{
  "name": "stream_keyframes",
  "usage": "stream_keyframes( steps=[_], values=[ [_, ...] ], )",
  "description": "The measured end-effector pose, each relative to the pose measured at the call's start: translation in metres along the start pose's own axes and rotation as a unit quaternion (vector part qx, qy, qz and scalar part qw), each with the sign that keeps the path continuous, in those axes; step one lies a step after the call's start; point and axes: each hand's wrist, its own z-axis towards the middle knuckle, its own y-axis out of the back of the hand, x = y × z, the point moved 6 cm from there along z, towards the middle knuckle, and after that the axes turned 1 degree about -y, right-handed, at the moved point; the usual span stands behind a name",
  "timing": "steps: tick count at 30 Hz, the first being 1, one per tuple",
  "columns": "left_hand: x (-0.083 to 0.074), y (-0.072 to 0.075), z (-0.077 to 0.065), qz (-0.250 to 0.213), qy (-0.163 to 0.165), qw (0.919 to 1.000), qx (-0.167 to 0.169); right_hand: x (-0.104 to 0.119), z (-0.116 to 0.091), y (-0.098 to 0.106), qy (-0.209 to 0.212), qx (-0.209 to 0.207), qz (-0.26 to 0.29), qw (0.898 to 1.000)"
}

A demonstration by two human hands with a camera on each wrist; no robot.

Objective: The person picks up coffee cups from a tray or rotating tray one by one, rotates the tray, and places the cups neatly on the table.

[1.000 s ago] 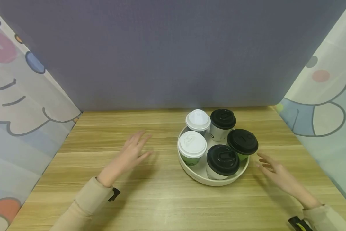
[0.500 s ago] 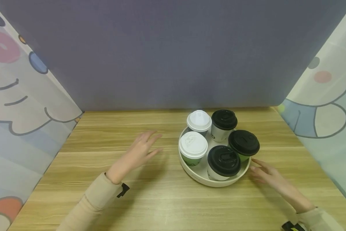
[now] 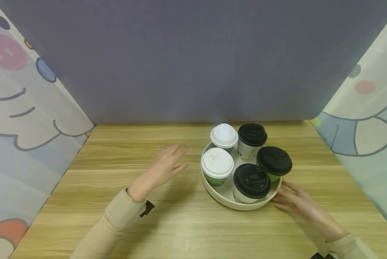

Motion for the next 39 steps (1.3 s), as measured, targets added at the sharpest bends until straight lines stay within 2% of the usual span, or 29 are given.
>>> stream_keyframes(
  steps=[4, 8, 12, 16, 21, 28, 36, 39],
  values=[
    [-0.005, 0.001, 0.007, -0.010, -0.004, 0.9999, 0.004, -0.002, 0.001, -0.002, 0.003, -0.011, 0.021, 1.000],
    [-0.011, 0.000, 0.014, -0.012, -0.006, 0.9998, 0.016, -0.005, 0.002, -0.001, -0.013, -0.042, 0.021, 0.999],
    [-0.016, -0.002, 0.021, -0.014, -0.022, 0.9994, 0.023, -0.009, 0.002, -0.001, -0.031, -0.065, 0.029, 0.997],
    [-0.021, -0.003, 0.027, -0.024, -0.035, 0.9984, 0.037, -0.012, 0.002, -0.002, -0.047, -0.080, 0.043, 0.995],
    [-0.030, -0.005, 0.037, -0.023, -0.049, 0.9974, 0.048, -0.013, 0.002, -0.003, -0.050, -0.079, 0.061, 0.994],
    [-0.040, -0.012, 0.048, -0.025, -0.039, 0.9925, 0.113, -0.014, 0.003, -0.001, -0.057, -0.079, 0.073, 0.993],
    [-0.052, -0.017, 0.058, -0.012, -0.052, 0.9864, 0.155, -0.015, 0.004, 0.001, -0.063, -0.082, 0.078, 0.992],
    [-0.054, -0.022, 0.061, -0.009, -0.036, 0.9819, 0.186, -0.015, 0.005, 0.001, -0.064, -0.082, 0.074, 0.992]
  ],
)
